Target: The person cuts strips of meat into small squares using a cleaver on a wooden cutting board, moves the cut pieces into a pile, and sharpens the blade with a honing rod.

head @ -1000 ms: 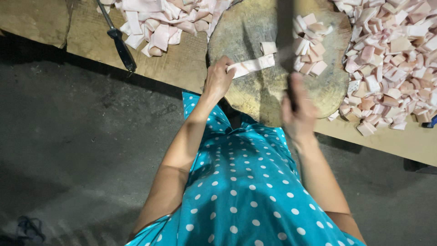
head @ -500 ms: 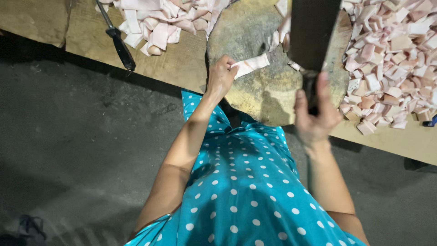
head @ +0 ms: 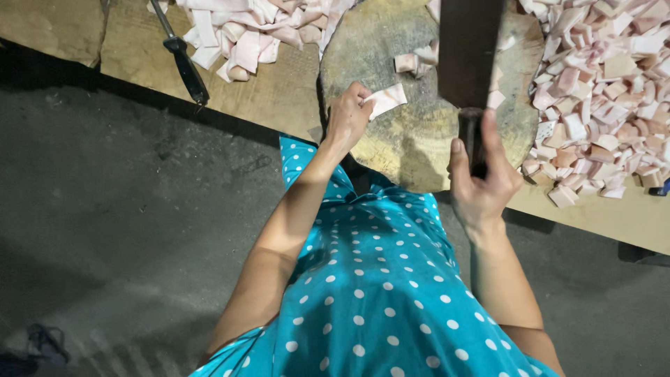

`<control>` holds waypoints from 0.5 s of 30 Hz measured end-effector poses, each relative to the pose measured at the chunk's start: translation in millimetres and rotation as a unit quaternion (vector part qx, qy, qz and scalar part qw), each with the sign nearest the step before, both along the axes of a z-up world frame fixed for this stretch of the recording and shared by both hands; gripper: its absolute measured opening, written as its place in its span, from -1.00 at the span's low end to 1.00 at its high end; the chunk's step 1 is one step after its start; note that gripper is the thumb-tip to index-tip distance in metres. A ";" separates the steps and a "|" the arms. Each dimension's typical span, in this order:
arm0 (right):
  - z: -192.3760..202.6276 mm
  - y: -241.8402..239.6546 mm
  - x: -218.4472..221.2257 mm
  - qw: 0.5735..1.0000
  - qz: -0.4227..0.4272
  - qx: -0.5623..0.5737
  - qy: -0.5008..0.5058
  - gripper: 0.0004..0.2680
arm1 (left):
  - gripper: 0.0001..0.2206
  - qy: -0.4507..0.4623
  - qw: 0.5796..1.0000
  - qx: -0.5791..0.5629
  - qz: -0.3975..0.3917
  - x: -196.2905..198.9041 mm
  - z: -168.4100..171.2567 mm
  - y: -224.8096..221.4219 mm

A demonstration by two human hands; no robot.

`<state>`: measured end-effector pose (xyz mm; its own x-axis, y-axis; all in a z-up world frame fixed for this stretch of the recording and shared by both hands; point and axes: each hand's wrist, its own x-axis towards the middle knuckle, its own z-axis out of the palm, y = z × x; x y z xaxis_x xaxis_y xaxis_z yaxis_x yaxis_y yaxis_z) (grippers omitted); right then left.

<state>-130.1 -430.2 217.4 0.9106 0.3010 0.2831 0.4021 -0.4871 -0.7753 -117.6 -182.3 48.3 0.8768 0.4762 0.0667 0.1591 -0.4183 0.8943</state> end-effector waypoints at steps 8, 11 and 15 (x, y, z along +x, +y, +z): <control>-40.9 31.2 2.9 0.990 0.081 -0.109 0.050 -0.55 | -0.85 0.039 0.999 0.004 0.000 0.5 -9.1 -2.2; -14.5 19.2 13.2 0.977 0.034 -0.134 0.160 -0.57 | -0.87 0.021 0.999 0.036 -0.005 7.3 -15.5 -5.5; 13.0 6.7 1.1 0.998 0.015 -0.068 0.007 -0.62 | -0.90 -0.062 0.998 -0.007 -0.017 8.3 -14.3 -13.2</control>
<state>-129.0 -423.5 230.4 0.9042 0.3628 0.2254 0.4079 -0.5769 -0.7077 -109.3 -195.6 34.0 0.8782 0.4473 0.1691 0.0331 -0.4097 0.9116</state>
